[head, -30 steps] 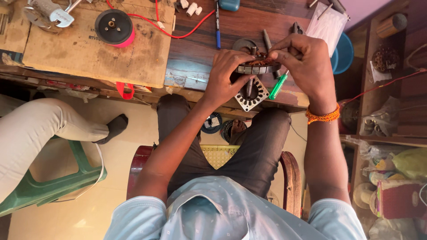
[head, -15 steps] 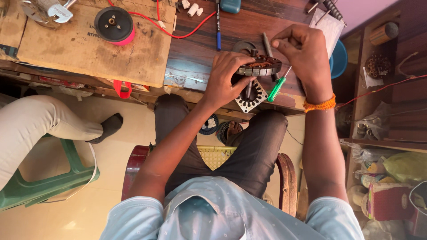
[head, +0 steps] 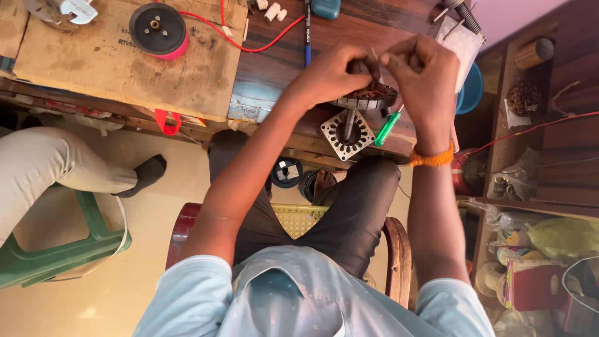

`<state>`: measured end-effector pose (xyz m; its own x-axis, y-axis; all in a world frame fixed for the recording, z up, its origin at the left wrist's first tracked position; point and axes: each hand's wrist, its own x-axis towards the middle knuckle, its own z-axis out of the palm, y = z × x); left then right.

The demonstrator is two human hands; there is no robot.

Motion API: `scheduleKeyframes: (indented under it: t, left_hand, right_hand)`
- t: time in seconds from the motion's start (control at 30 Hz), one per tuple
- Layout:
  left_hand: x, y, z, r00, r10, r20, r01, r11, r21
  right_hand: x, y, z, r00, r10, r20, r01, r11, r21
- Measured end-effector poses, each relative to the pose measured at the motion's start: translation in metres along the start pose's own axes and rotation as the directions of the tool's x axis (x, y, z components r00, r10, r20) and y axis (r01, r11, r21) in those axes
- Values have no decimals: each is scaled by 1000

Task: The person sits at a workbench assembling an electric motor. They align the rotor with copper windings over the stator housing, press the parts together by hand, and use a screwdriver to work on the motor assembly, occasionally repositioning the unit on the bench.

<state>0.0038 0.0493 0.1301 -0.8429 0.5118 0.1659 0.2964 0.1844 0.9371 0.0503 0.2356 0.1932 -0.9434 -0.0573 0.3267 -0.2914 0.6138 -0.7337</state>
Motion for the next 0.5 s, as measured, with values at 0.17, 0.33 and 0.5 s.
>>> scheduleKeyframes:
  t: [0.17,0.33,0.5]
  left_hand:
    - [-10,-17,-37,927,314,204,-268,937,-225]
    - [-4,-10,-55,877,352,326,-351,934,-64]
    - [-2,12,-60,856,347,383,-378,926,7]
  right_hand:
    - [-48,-28,1,990,126,55,-125,992,-22]
    - [-81,-35,26,992,113,-52,-111,993,37]
    - [-104,-21,53,990,106,-91,-104,994,29]
